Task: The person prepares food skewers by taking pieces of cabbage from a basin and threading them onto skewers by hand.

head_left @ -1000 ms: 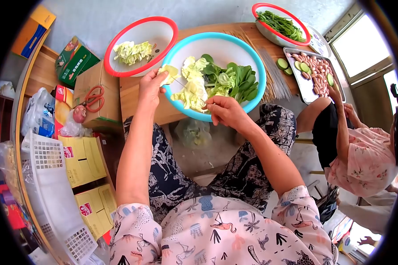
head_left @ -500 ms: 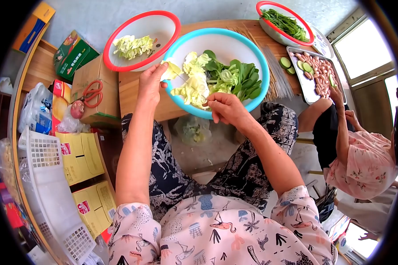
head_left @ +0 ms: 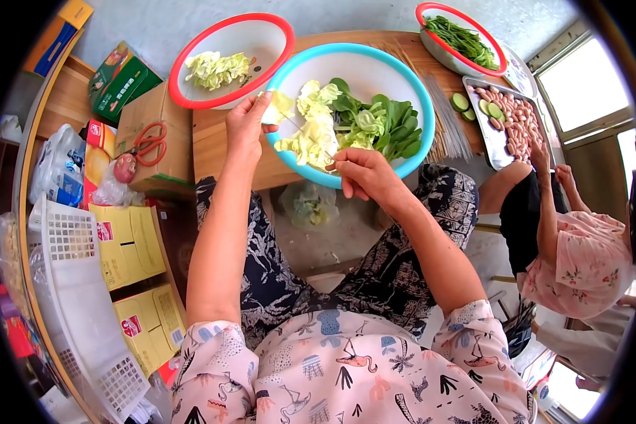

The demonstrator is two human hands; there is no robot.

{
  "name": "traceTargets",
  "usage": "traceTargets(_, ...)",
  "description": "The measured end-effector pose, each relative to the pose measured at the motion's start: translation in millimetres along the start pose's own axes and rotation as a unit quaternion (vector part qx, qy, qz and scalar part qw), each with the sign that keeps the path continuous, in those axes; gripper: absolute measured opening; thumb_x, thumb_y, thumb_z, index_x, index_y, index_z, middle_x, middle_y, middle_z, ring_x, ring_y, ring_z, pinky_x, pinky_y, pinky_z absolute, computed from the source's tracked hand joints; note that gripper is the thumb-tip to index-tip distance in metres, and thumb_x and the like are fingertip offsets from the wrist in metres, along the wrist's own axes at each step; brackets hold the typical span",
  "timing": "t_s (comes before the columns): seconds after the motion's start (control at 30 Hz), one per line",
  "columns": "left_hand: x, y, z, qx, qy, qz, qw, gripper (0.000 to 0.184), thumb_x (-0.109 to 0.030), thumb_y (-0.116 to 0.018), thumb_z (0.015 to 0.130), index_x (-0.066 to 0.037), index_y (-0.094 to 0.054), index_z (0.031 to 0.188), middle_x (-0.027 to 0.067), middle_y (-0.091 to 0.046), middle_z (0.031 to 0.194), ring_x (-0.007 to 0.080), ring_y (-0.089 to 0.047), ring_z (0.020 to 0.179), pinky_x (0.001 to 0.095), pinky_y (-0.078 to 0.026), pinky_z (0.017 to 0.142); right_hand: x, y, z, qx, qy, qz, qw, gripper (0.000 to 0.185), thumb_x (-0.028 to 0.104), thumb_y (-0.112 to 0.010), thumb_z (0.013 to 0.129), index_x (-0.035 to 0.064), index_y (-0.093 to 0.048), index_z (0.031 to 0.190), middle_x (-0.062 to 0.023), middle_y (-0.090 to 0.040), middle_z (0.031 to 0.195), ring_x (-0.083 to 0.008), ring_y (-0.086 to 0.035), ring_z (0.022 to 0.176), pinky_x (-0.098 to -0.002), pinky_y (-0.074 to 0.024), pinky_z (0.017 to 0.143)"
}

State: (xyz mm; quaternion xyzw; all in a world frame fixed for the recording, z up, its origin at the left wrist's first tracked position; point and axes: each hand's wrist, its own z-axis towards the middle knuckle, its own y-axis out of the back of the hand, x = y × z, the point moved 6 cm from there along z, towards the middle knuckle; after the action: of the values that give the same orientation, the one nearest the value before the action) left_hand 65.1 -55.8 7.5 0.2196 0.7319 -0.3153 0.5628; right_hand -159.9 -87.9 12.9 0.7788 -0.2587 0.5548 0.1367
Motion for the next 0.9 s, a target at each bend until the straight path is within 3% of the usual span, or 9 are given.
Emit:
traceTargets(0.33,-0.4,5.4,6.6,-0.028,-0.081,0.051,0.995,0.017,-0.02,-0.069,0.081,-0.004,-0.064,0.076,-0.0034,-0.058,0.066,0.0029,-0.049,0.055,0.0188,-0.039,0.044,0.7,-3.1,-2.4,0.018,0.01,0.022,1.0,0.017,0.016,-0.05,0.092,0.0017,-0.06,0.089,0.0001,-0.052,0.054,-0.0028,-0.038,0.041,-0.0175,-0.0263,0.039)
traceTargets(0.9,-11.3,-5.7,-4.2,-0.009,-0.178,0.147,0.973,0.021,-0.021,-0.07,0.08,0.0,-0.066,0.078,-0.0035,-0.055,0.06,0.0026,-0.046,0.051,0.02,-0.04,0.044,-0.9,-4.7,-4.1,0.012,-0.004,0.015,1.0,0.017,0.014,-0.049,0.09,0.0004,-0.06,0.09,0.0,-0.051,0.052,-0.0031,-0.037,0.039,-0.0185,-0.0259,0.038)
